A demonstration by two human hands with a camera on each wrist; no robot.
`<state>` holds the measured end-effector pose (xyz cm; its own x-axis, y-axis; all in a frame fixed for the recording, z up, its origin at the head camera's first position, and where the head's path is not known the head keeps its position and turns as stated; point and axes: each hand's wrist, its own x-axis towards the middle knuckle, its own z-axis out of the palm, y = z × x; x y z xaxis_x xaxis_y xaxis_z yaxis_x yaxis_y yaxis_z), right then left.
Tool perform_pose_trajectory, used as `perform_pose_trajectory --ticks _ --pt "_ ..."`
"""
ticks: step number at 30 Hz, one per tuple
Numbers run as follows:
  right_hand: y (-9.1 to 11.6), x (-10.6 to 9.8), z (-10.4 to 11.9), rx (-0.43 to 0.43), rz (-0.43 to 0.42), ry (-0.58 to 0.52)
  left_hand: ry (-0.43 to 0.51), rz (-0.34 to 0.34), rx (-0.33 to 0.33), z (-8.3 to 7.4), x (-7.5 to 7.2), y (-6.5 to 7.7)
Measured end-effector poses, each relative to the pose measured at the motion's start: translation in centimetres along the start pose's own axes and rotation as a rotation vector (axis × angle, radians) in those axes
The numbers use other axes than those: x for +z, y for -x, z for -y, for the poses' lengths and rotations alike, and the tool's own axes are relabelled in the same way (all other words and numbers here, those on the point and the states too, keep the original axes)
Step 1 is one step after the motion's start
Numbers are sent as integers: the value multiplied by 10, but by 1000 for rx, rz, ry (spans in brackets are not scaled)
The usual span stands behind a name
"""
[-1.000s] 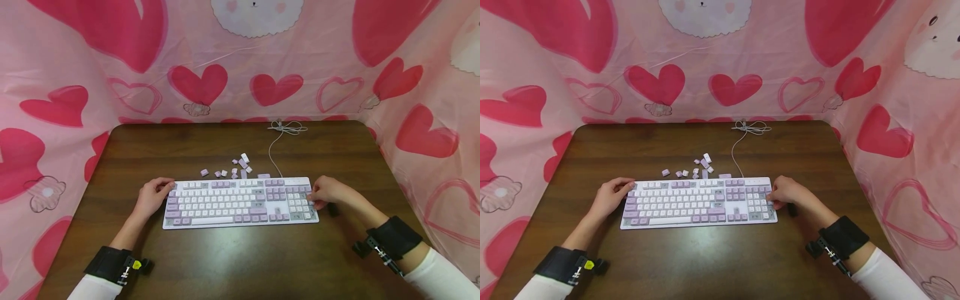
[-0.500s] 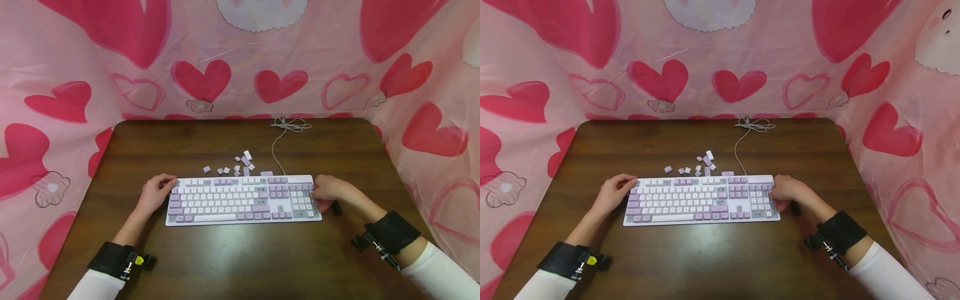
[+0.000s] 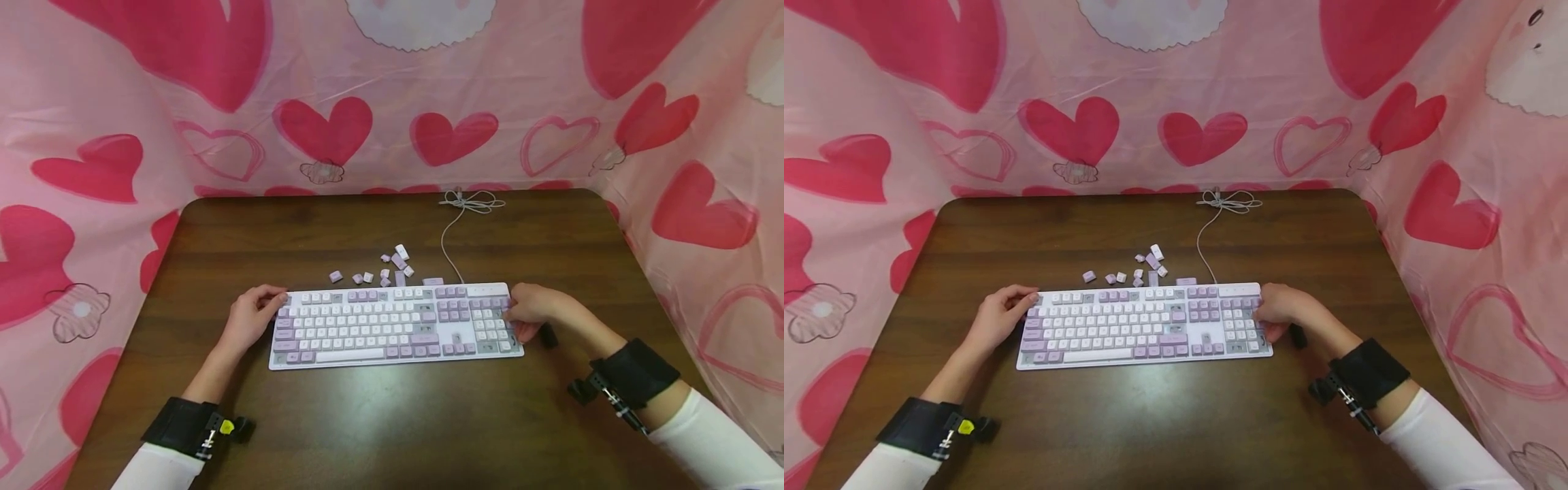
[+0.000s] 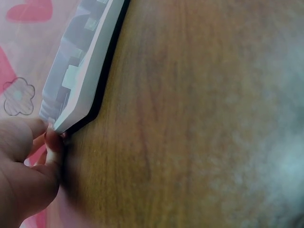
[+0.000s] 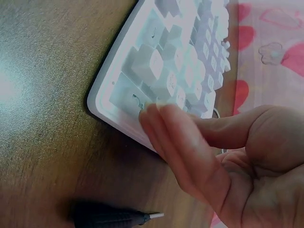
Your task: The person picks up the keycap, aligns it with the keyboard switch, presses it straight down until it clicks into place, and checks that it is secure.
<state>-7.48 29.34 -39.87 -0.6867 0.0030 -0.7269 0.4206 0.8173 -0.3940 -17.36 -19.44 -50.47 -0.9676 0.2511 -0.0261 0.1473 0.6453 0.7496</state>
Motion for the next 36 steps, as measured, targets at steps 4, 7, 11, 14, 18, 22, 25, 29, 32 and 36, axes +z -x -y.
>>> perform_pose_trajectory --ticks 4,7,11,14,18,22,25,29,32,36 --pt "-1 -1 -4 -22 34 -47 1 -5 -3 0 1 -1" --pt "-2 -1 -5 -28 56 -72 2 -4 -5 1 1 -1" --pt "-4 -2 -5 -19 53 -88 6 1 -1 2 -1 -1" --pt "-3 -4 -6 -23 33 -91 11 6 5 3 0 -1" --pt "-2 -8 -5 -22 7 -48 21 23 12 4 0 -1" --pt "3 -12 1 -7 -26 30 31 34 20 3 0 -2" --pt "9 -15 14 -20 -68 124 32 37 21 2 1 -2" --pt "9 -21 39 -104 -155 246 36 32 12 2 1 -1" --pt "1 -26 57 -190 -229 288 35 19 18 3 1 -1" --pt "-15 -28 81 -345 -305 341 31 13 23 3 2 0"
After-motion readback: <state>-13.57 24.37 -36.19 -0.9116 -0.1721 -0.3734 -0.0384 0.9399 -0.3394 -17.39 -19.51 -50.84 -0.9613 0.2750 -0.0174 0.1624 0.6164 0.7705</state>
